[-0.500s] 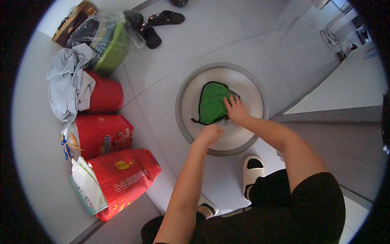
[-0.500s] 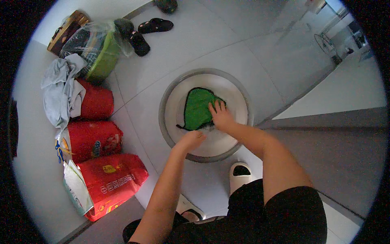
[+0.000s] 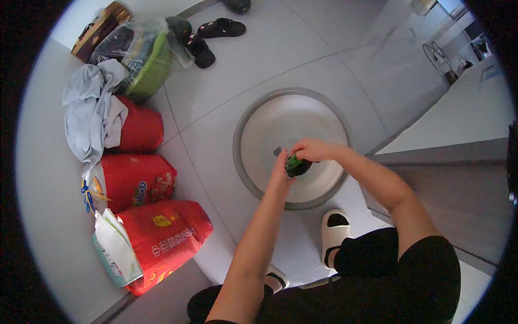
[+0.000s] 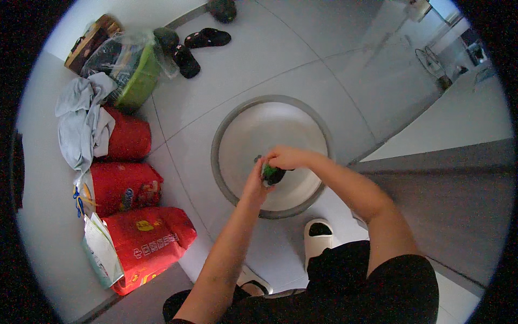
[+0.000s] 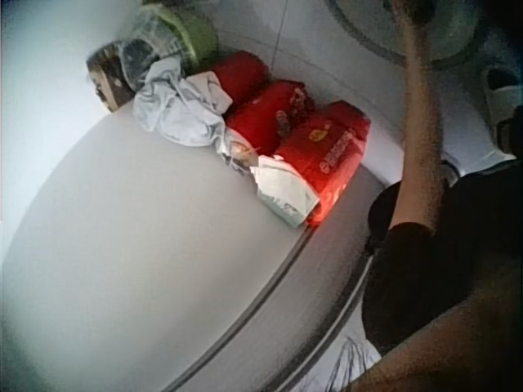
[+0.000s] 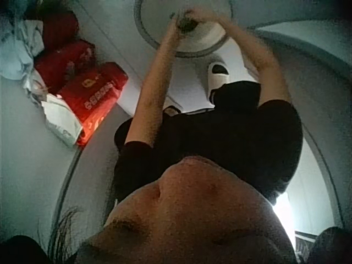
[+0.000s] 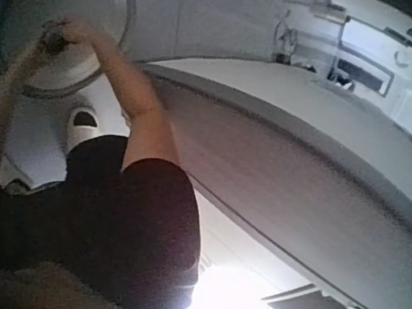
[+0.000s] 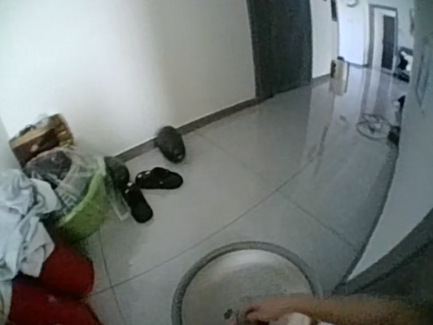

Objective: The person wrings out a cloth in a basin, then uses it to wipe the exterior and interior surfaces of a closet and its shelf.

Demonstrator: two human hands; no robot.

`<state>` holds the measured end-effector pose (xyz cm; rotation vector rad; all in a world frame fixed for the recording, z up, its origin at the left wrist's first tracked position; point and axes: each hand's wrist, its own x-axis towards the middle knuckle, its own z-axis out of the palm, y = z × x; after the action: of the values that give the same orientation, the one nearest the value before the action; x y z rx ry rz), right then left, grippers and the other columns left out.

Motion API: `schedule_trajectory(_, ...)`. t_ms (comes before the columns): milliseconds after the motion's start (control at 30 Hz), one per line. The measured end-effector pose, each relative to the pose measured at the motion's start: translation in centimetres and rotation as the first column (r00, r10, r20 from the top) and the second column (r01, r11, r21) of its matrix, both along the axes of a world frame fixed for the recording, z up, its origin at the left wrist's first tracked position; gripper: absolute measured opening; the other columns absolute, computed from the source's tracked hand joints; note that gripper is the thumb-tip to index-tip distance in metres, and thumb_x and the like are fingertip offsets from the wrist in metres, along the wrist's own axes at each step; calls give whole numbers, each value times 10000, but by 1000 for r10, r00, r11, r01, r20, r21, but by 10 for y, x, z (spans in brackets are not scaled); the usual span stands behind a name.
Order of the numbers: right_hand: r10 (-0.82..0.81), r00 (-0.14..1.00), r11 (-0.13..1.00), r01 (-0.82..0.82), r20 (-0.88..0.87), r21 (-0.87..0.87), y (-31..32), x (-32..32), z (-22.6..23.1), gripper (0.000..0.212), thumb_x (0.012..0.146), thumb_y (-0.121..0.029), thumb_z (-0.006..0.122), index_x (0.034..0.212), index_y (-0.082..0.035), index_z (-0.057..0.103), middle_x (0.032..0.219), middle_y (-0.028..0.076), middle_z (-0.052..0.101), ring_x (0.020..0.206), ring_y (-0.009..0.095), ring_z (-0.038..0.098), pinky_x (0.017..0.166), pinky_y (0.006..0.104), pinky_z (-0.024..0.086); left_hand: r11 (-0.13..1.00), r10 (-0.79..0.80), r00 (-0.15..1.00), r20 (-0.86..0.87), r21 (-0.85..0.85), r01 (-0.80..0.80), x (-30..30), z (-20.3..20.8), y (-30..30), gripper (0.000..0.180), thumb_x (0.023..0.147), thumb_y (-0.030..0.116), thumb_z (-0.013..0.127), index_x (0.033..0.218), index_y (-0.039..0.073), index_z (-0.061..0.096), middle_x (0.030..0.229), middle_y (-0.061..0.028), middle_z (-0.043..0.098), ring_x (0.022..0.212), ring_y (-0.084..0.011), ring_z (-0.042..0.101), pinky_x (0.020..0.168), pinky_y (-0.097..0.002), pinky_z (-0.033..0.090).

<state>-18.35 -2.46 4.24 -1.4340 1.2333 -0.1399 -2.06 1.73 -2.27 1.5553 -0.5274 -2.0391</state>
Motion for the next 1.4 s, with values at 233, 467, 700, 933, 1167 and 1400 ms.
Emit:
schedule_trajectory(233,-312,935,933,335,167,-133,16,35,3,405,891,-398,546,1048,-26,577,1015,186,613,917,302,599,769,405,477,974,188,900,-392,-39,-221,-14,20,1,430,961,512,363,1256,210,448,1159,1,544,1040,-132,537,792,-310,450)
schedule_trajectory(467,-255,964,867,193,-75,-459,40,52,-11,636,916,-608,354,946,-21,596,851,218,644,812,420,615,710,491,475,962,214,953,-212,-122,-243,-5,-8,11,387,995,495,278,1143,177,442,923,-22,538,783,-110,562,544,-252,445)
schedule_trajectory(700,-271,961,892,232,-48,-387,34,48,-5,706,954,-552,259,720,-14,652,654,216,627,696,418,626,674,498,477,902,236,959,158,-402,-156,-16,26,1,558,960,608,223,917,148,535,598,22,479,428,-93,388,373,-261,279)
schedule_trajectory(933,-292,955,912,263,-47,-314,38,46,-9,669,961,-452,290,630,22,626,658,244,609,677,433,611,667,508,460,957,71,968,239,-289,1,-5,33,1,485,972,440,384,729,56,553,589,6,463,513,-105,410,463,-290,318)
schedule_trajectory(1167,-222,975,882,200,-2,-427,39,38,-29,586,961,-403,298,738,24,632,673,247,610,666,421,603,656,494,454,958,91,977,193,-285,-33,-7,35,0,429,930,426,451,685,86,544,511,7,429,374,-103,362,350,-283,254)
schedule_trajectory(1400,-138,990,988,138,-1,-66,19,11,-29,541,916,-518,448,870,-1,602,691,130,629,662,277,617,596,425,465,991,-57,970,236,-103,83,0,16,-17,445,923,493,459,797,72,525,566,-4,447,403,-111,371,355,-290,263)
